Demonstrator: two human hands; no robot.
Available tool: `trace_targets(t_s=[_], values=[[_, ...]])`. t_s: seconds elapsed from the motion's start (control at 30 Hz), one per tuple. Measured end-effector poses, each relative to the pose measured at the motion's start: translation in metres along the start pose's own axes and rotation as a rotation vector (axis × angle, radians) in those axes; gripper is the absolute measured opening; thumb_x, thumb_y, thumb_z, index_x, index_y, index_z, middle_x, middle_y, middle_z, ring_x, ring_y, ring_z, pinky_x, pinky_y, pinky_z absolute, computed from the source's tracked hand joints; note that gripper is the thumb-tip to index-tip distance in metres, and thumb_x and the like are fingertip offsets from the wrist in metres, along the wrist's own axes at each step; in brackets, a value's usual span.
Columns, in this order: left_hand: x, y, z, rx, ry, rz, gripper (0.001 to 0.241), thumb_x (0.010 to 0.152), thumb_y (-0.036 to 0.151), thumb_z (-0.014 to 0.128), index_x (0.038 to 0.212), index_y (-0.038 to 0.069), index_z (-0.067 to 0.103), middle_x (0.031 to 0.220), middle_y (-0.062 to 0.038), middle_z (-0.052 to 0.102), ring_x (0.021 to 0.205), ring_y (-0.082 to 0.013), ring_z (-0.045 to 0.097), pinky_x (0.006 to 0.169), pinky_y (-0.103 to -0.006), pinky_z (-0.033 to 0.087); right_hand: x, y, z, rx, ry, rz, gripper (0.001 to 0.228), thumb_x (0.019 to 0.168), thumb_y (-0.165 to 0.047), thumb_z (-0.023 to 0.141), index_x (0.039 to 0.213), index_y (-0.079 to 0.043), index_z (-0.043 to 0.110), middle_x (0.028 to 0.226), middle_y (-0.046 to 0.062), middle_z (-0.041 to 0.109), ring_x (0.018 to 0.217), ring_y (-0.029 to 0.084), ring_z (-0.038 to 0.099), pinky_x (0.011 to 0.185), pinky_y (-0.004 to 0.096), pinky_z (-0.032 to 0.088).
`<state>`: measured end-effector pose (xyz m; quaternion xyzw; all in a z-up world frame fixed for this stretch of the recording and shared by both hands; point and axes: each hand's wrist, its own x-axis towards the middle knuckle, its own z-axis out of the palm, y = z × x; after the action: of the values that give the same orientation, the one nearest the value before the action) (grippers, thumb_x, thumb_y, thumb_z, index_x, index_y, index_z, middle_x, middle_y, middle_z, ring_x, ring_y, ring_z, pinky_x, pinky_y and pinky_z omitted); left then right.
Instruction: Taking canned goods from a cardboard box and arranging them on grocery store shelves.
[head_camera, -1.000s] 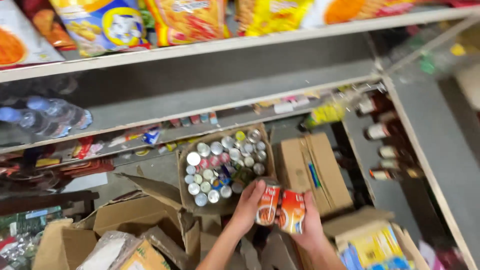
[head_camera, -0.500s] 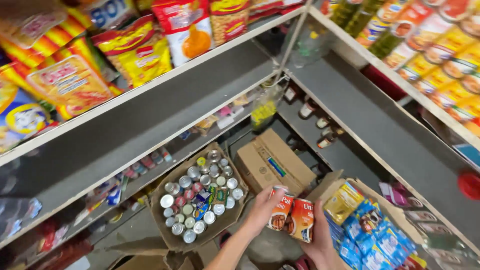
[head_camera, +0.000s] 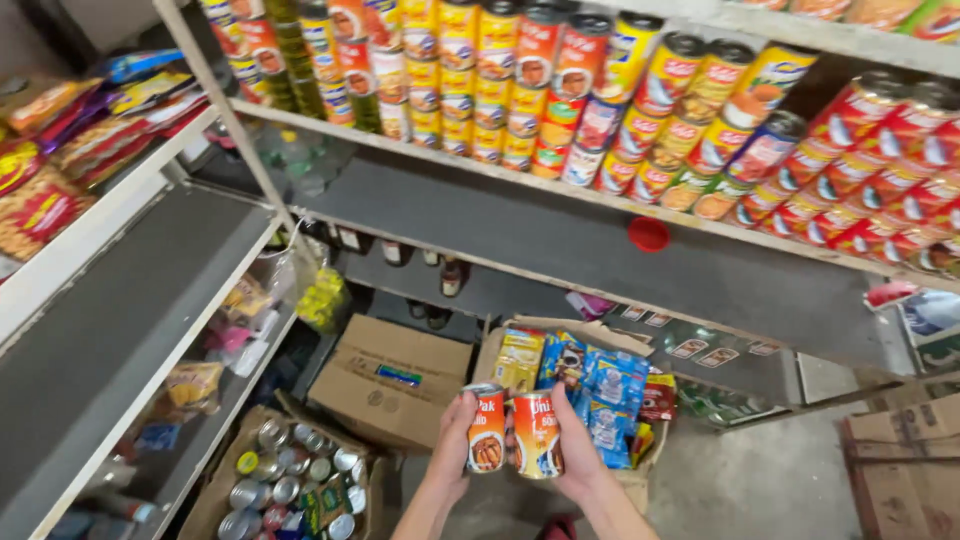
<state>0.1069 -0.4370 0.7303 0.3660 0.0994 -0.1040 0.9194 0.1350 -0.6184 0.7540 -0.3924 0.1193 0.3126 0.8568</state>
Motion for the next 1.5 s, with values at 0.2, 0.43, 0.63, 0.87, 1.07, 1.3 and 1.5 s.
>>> trace_targets(t_s=[0.2,0.43,0.63,0.87,1.07,1.3,1.5], values=[[0.051,-0.076,0.066,0.117,0.014,0.023,0.037,0.094,0.024,0.065,0.126,0.005,0.063,0.104,-0.011,0.075,0.087,-0.018,0.073,0.078,-0.0338,0.061,-0.029,-0.07,-0.078,-0.136,0.151,-0.264,0.037,0.099,-0.04,0.051,0.115,-0.008,0.061,0.099,0.011,0.075,0.084,0.022,0.074,0.072,0.039,0.062],[0.102,-0.129,0.145,0.105,0.016,-0.031,0.046,0.086,0.014,0.076,0.129,0.008,0.058,0.115,-0.01,0.072,0.101,-0.0198,0.072,0.087,-0.0342,0.061,-0.049,-0.154,-0.128,-0.253,0.124,-0.57,0.026,0.1,-0.019,0.065,0.119,-0.004,0.056,0.111,0.011,0.07,0.1,0.017,0.068,0.084,0.034,0.058],[0.116,-0.131,0.183,0.085,-0.113,-0.255,0.047,0.088,0.024,0.075,0.128,0.006,0.06,0.107,-0.013,0.074,0.088,-0.0273,0.075,0.071,-0.0415,0.062,-0.073,-0.208,-0.118,-0.271,0.116,-0.729,0.039,0.09,-0.012,0.072,0.122,-0.003,0.051,0.121,0.018,0.07,0.112,0.024,0.069,0.095,0.038,0.058],[0.151,-0.135,0.176,-0.156,-0.058,-0.348,0.043,0.089,0.027,0.073,0.126,0.006,0.062,0.108,-0.014,0.075,0.089,-0.0287,0.077,0.072,-0.0446,0.064,-0.073,-0.236,-0.124,-0.441,0.076,-0.831,0.052,0.082,-0.002,0.08,0.123,-0.003,0.049,0.134,0.019,0.066,0.122,0.023,0.065,0.102,0.039,0.054],[0.179,-0.097,0.2,-0.174,-0.094,-0.367,0.04,0.089,0.028,0.069,0.122,0.006,0.062,0.107,-0.018,0.075,0.091,-0.0367,0.077,0.07,-0.0477,0.063,-0.07,-0.266,-0.101,-0.647,0.122,-0.799,0.062,0.08,0.003,0.08,0.134,-0.003,0.05,0.14,0.014,0.063,0.126,0.021,0.061,0.107,0.038,0.05],[0.219,-0.071,0.21,-0.114,-0.206,-0.323,0.043,0.095,0.024,0.061,0.133,0.004,0.053,0.119,-0.019,0.072,0.1,-0.039,0.076,0.072,-0.0488,0.064,-0.049,-0.291,-0.068,-0.852,0.323,-0.793,0.082,0.082,0.002,0.077,0.152,-0.011,0.037,0.132,0.01,0.065,0.122,0.017,0.063,0.105,0.036,0.052],[0.237,-0.029,0.233,-0.159,-0.337,-0.307,0.049,0.096,0.029,0.06,0.139,0.01,0.049,0.126,-0.02,0.066,0.109,-0.0426,0.072,0.074,-0.0478,0.064,-0.016,-0.308,-0.09,-0.895,0.359,-1.01,0.071,0.084,0.002,0.08,0.142,-0.006,0.04,0.125,0.015,0.071,0.115,0.019,0.071,0.098,0.035,0.058]])
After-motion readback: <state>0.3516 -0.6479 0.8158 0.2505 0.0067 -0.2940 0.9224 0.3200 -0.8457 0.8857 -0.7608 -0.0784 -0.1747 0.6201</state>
